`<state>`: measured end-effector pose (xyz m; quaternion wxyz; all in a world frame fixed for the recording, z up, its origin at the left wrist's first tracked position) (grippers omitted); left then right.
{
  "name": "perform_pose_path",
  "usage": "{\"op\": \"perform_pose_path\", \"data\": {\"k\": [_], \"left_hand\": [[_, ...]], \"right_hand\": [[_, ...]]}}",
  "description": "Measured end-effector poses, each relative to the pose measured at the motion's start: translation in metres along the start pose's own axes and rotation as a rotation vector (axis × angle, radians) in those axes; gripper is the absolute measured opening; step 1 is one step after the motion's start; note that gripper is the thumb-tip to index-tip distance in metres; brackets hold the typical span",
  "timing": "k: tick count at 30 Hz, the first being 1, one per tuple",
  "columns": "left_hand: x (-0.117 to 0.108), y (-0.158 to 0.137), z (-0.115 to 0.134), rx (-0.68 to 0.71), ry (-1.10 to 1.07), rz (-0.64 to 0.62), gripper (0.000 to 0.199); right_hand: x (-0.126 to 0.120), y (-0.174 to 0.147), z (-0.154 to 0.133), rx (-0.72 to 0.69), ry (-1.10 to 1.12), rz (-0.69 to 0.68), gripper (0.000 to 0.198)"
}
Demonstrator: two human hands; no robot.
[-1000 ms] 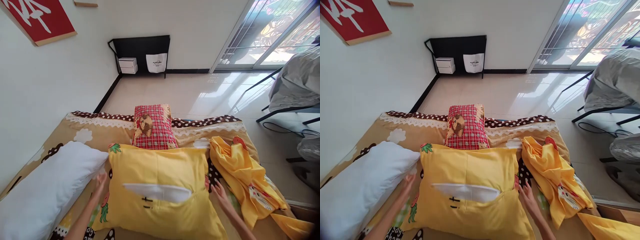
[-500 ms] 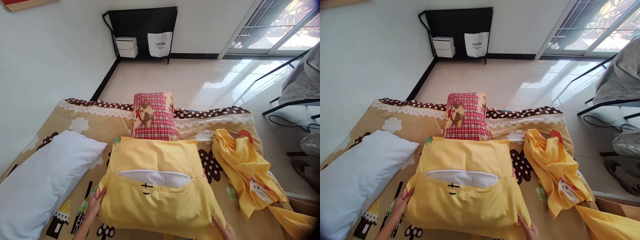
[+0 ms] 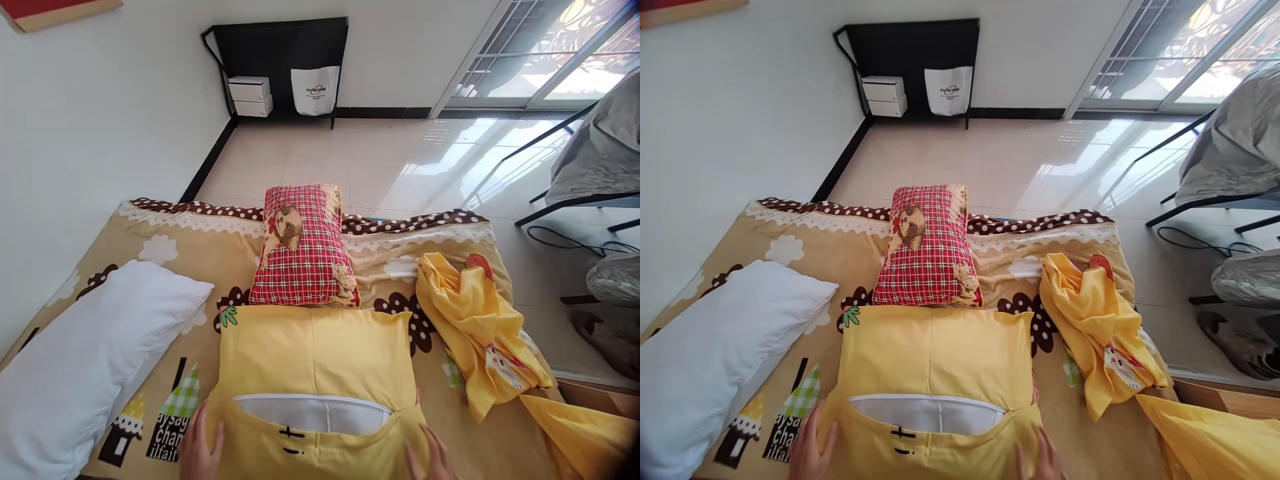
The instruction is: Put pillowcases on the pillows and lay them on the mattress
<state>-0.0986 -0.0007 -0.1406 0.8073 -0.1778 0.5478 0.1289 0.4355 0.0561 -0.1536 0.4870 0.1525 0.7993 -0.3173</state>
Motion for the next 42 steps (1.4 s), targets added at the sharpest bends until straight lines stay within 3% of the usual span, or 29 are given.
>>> {"op": "perform_pose_path", "data": {"k": [2,3,5,7,10,13,18,20,25,29,33,36,40,42], "left_hand": [[0.003,0.012,0.051,0.160,-0.006,-0.030,0.070],[0.007,0.020,0.071,0.171,0.018,-0.076,0.071],[0.015,0.036,0.095,0.108,0.100,-0.175,0.070],[0.019,0.052,0.101,0.036,0.180,-0.250,0.073],[0.012,0.069,0.089,-0.056,0.216,-0.310,0.076],[-0.009,0.067,0.068,-0.106,0.164,-0.324,0.073],[-0.067,0.035,0.042,0.075,0.121,-0.125,0.087],[-0.083,0.024,0.036,0.155,0.120,-0.051,0.090],[-0.083,0.019,0.035,0.087,0.113,-0.080,0.085],[-0.089,0.012,0.039,0.147,0.082,0.058,0.088],[-0.087,0.007,0.027,0.162,0.029,0.061,0.086],[-0.074,0.019,0.027,0.149,0.077,0.023,0.083],[-0.035,0.038,0.040,-0.041,0.212,-0.309,0.070],[-0.019,0.037,0.062,-0.038,0.257,-0.351,0.069]], "right_hand": [[0.018,-0.016,-0.048,-0.154,0.027,-0.012,0.060],[0.026,-0.020,-0.068,-0.181,0.014,-0.011,0.061],[0.036,-0.019,-0.094,-0.142,-0.060,0.021,0.063],[0.035,-0.007,-0.104,-0.047,-0.166,0.074,0.062],[0.022,0.019,-0.101,0.031,-0.310,0.096,0.061],[-0.004,0.032,-0.091,0.018,-0.364,0.058,0.058],[-0.061,0.017,-0.072,-0.159,-0.316,0.070,0.065],[-0.073,0.008,-0.066,-0.244,-0.282,0.079,0.069],[-0.060,0.001,-0.063,-0.257,-0.276,0.004,0.071],[-0.072,-0.006,-0.074,-0.348,-0.228,0.158,0.074],[-0.088,-0.015,-0.082,-0.409,-0.224,0.260,0.074],[-0.074,-0.002,-0.080,-0.410,-0.226,0.255,0.068],[-0.021,0.024,-0.065,-0.215,-0.298,0.049,0.062],[0.005,0.013,-0.075,-0.267,-0.282,-0.027,0.068]]}}
Point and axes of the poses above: each hand's wrist, its own y-axis towards the middle knuckle, its own x-axis out of the palm, z = x × y, the point moved 5 cm from there along y, towards the middle knuckle, and after that the axes turned 12 degrees about x, right-handed, at the moved point
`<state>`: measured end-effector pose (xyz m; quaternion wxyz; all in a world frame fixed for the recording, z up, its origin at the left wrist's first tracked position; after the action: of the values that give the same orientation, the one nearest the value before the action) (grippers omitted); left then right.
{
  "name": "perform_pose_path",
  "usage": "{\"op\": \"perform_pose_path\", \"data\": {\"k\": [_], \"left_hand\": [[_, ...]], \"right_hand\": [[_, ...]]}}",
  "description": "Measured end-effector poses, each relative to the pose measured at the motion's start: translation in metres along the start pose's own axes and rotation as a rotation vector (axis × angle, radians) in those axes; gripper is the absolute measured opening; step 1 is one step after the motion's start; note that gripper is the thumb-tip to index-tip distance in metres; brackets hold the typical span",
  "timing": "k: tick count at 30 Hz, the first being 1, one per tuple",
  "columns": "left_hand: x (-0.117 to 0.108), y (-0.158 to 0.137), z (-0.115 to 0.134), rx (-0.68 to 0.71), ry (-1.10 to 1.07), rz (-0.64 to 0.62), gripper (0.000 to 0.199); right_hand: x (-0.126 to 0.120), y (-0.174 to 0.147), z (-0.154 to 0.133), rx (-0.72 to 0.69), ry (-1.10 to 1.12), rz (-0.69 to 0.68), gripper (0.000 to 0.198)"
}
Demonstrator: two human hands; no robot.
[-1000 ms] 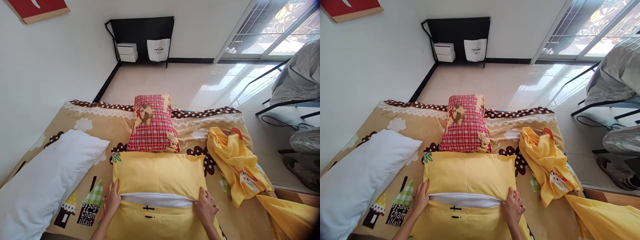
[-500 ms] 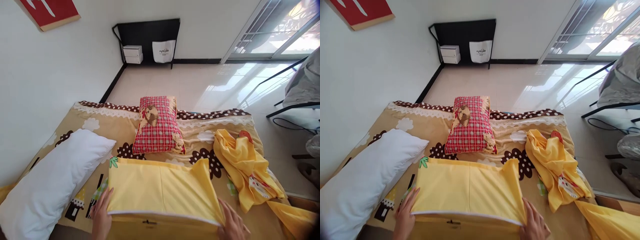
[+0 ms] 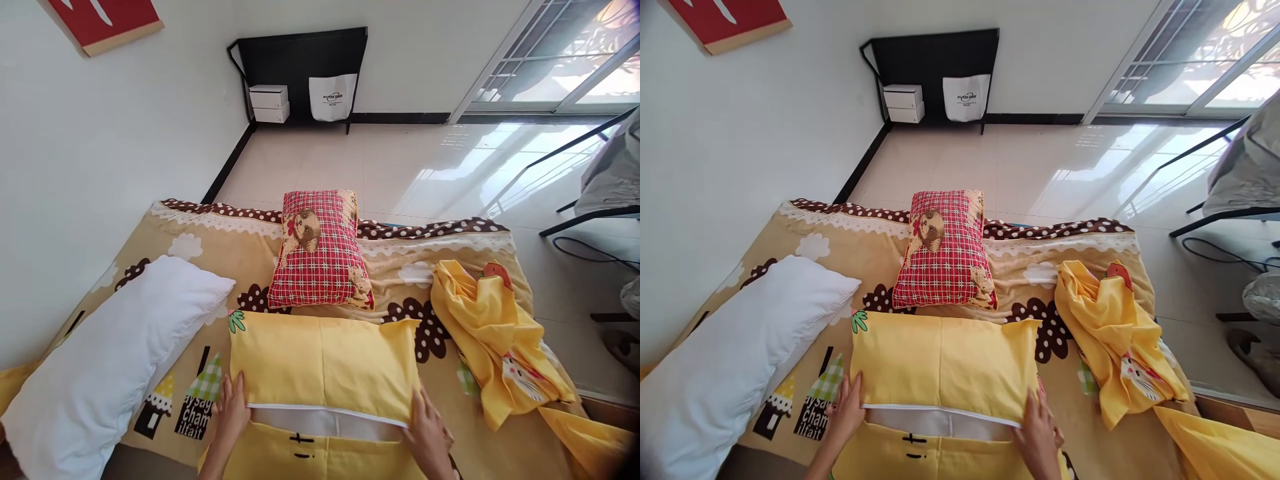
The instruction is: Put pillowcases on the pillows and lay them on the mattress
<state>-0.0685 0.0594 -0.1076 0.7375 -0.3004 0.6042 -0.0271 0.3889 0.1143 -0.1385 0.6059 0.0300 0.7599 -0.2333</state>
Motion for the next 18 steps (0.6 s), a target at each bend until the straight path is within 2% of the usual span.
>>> {"op": "perform_pose_path", "data": {"k": [1,2,5,6,8,10,14,16,18], "left_hand": [[0.003,-0.002,0.019,0.085,0.009,0.033,0.073],[0.007,-0.006,0.043,0.227,0.008,0.072,0.077],[0.024,-0.029,0.110,0.719,0.003,0.110,0.085],[0.031,-0.034,0.123,0.804,0.023,0.110,0.087],[0.045,-0.035,0.128,0.856,0.079,0.136,0.087],[0.056,-0.027,0.110,0.815,0.128,0.197,0.077],[0.069,-0.012,0.041,0.629,0.145,0.295,0.058],[0.073,-0.011,0.010,0.508,0.097,0.271,0.056],[0.078,-0.013,-0.012,0.410,0.023,0.197,0.054]], "right_hand": [[0.008,-0.010,-0.018,-0.094,0.027,-0.009,0.069],[0.015,-0.023,-0.039,-0.223,0.054,-0.026,0.069],[0.037,-0.069,-0.105,-0.591,0.073,-0.145,0.069],[0.045,-0.079,-0.120,-0.670,0.059,-0.183,0.070],[0.060,-0.084,-0.131,-0.735,0.025,-0.207,0.071],[0.072,-0.068,-0.113,-0.677,-0.016,-0.162,0.065],[0.075,-0.020,-0.022,-0.451,-0.094,-0.079,0.061],[0.071,-0.004,0.023,-0.384,-0.110,-0.115,0.063],[0.068,0.003,0.054,-0.326,-0.103,-0.189,0.063]]}}
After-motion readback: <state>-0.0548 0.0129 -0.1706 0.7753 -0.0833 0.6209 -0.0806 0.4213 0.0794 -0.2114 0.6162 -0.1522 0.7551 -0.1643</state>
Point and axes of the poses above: each hand's wrist, its own y-axis towards the middle knuckle, its own x-axis out of the palm, z = x × y, the point moved 5 cm from there along y, towards the middle knuckle, and after that the axes turned 12 degrees about x, right-handed, at the moved point
